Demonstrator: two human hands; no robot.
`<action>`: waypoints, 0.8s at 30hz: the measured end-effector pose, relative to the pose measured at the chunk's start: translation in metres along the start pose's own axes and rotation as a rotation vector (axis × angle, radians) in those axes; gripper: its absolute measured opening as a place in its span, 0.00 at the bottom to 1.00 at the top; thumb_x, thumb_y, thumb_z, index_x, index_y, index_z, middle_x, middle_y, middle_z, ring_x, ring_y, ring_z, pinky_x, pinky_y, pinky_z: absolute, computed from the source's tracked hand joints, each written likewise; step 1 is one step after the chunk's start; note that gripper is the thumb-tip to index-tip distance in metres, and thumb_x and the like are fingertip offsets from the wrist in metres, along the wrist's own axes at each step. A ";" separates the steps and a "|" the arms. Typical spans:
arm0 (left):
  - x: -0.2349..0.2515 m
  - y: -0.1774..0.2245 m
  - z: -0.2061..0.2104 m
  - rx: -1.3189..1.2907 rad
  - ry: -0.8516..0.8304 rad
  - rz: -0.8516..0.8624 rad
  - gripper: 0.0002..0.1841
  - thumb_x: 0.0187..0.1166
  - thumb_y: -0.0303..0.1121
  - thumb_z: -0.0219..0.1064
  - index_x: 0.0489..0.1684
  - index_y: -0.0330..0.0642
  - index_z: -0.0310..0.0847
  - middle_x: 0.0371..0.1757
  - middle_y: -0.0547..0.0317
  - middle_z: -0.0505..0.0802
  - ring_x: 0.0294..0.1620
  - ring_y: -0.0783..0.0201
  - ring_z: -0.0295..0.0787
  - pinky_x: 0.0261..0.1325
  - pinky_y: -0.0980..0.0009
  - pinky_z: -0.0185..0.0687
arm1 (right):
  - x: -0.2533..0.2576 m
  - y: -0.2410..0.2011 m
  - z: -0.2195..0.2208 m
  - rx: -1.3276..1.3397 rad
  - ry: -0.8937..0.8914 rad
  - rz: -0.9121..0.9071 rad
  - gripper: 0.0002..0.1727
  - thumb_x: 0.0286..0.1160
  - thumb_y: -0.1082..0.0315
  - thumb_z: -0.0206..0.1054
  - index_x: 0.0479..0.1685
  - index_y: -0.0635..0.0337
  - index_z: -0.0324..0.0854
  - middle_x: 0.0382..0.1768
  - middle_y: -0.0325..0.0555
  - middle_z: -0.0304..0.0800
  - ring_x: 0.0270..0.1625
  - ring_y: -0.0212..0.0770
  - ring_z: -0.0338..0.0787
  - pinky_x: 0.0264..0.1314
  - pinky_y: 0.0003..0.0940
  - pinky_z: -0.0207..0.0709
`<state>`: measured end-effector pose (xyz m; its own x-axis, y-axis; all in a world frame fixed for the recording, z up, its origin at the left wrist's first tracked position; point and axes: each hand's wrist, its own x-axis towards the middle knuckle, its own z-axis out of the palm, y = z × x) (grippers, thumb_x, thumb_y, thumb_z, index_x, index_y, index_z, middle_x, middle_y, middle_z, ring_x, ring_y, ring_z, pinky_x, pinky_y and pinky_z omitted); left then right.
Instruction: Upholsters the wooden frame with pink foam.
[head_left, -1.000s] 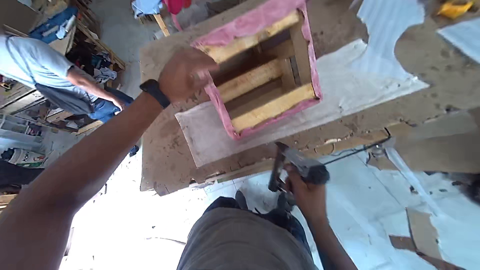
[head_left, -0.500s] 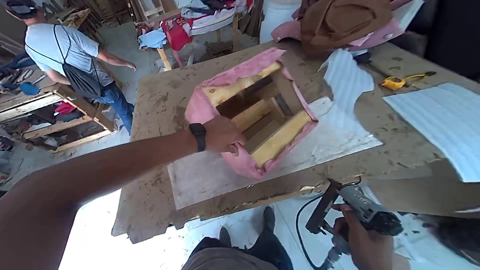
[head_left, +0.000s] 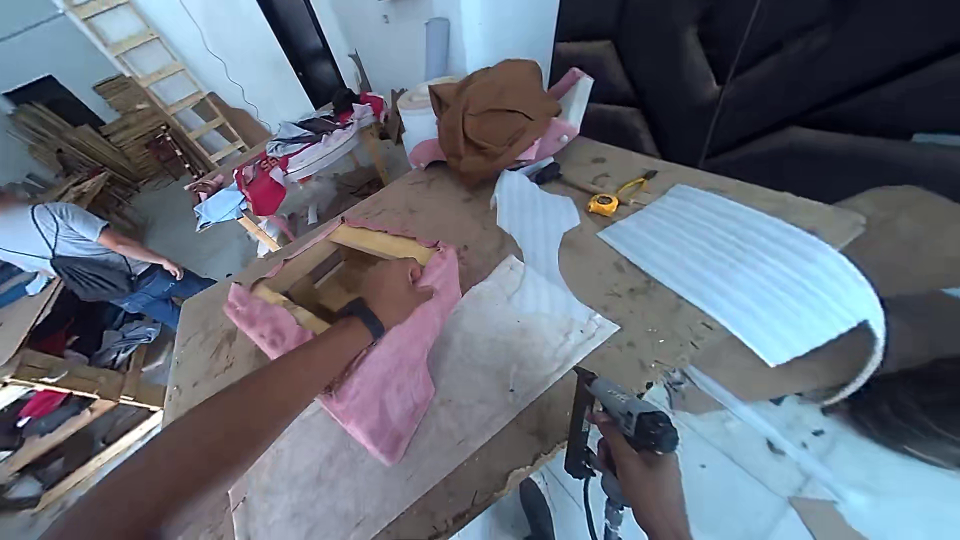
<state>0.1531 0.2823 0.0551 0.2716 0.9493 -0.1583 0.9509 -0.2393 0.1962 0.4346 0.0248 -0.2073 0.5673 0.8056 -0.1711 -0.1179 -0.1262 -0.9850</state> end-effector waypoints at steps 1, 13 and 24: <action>0.010 0.009 0.000 0.024 -0.040 -0.012 0.21 0.71 0.57 0.75 0.43 0.48 0.89 0.40 0.50 0.94 0.46 0.47 0.92 0.50 0.38 0.85 | 0.005 0.004 -0.003 0.001 -0.008 0.025 0.19 0.76 0.59 0.73 0.57 0.64 0.82 0.31 0.50 0.93 0.16 0.45 0.85 0.18 0.41 0.84; 0.098 0.081 0.086 0.218 -0.504 0.192 0.19 0.70 0.55 0.75 0.39 0.49 0.88 0.33 0.57 0.91 0.38 0.55 0.91 0.43 0.45 0.87 | 0.056 -0.007 -0.019 -0.108 -0.177 0.090 0.19 0.73 0.48 0.76 0.51 0.52 0.87 0.25 0.43 0.92 0.18 0.43 0.87 0.20 0.42 0.86; 0.135 0.101 0.128 0.356 -0.470 0.572 0.22 0.85 0.55 0.58 0.21 0.56 0.81 0.21 0.69 0.83 0.25 0.65 0.82 0.30 0.57 0.79 | 0.080 -0.053 -0.022 -0.118 -0.300 -0.075 0.28 0.79 0.46 0.69 0.71 0.53 0.76 0.48 0.35 0.91 0.39 0.35 0.93 0.40 0.41 0.94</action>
<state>0.3045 0.3606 -0.0706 0.6872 0.4953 -0.5314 0.6151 -0.7859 0.0630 0.5037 0.0829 -0.1696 0.3037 0.9474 -0.1006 0.0207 -0.1122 -0.9935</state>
